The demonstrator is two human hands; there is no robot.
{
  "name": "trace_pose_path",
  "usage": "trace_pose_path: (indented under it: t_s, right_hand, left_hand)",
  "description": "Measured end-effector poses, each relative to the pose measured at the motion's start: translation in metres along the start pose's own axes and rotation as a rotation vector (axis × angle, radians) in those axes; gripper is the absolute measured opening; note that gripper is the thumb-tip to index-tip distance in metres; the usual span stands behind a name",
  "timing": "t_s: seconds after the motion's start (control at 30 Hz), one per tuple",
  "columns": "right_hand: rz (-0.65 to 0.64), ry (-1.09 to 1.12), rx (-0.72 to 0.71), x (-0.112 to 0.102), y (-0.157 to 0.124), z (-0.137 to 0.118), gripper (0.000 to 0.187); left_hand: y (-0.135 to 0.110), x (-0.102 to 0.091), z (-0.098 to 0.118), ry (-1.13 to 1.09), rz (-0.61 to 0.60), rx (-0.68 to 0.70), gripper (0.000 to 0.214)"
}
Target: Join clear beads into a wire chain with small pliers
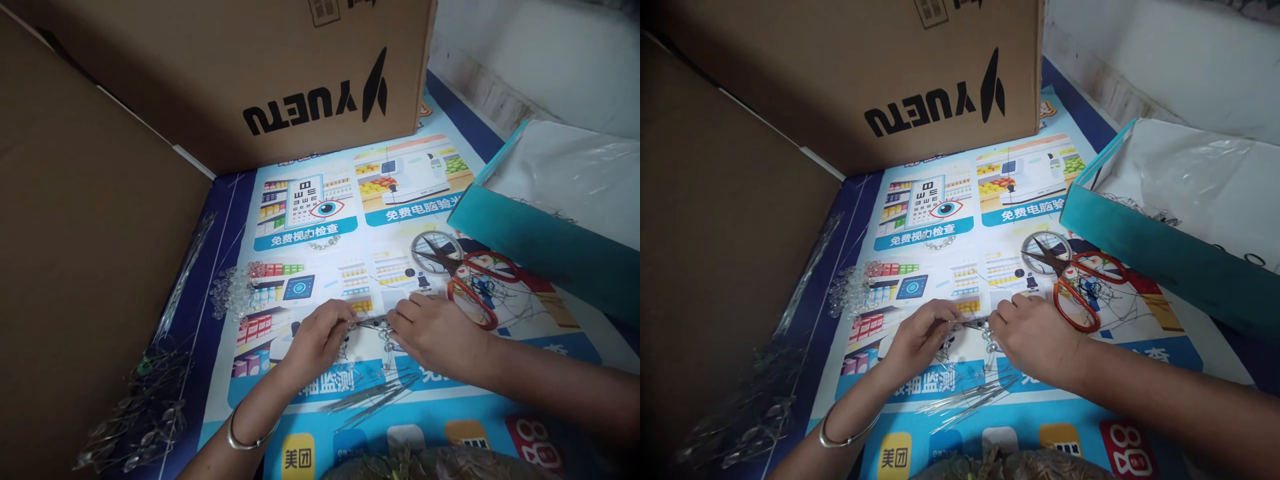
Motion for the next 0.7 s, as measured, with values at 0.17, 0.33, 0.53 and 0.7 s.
trace_pose_path:
  t_s: [0.17,0.33,0.53,0.7]
  right_hand:
    - [0.002,0.075,0.099,0.001,-0.001,0.008,0.019]
    - [0.026,0.166,0.142,-0.001,-0.002,0.009,0.026]
    - [0.028,0.183,0.185,0.002,-0.003,0.016,0.028]
    - [0.062,0.165,0.190,0.001,-0.003,0.021,0.029]
  left_hand:
    - [0.000,-0.004,0.005,0.074,0.057,-0.004,0.025]
    - [-0.004,-0.009,-0.004,0.009,0.192,-0.169,0.037]
    - [-0.004,-0.004,-0.018,-0.147,0.153,-0.292,0.028]
    - [-0.005,-0.013,-0.014,0.026,0.108,-0.184,0.028]
Point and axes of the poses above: each hand's wrist, its own y-axis towards the middle knuckle, its own x-axis out of the palm, z = x × y, the point moved 8 cm from there along y, towards the middle knuckle, and after that the axes turned 10 degrees about y, right-handed, at the moved point
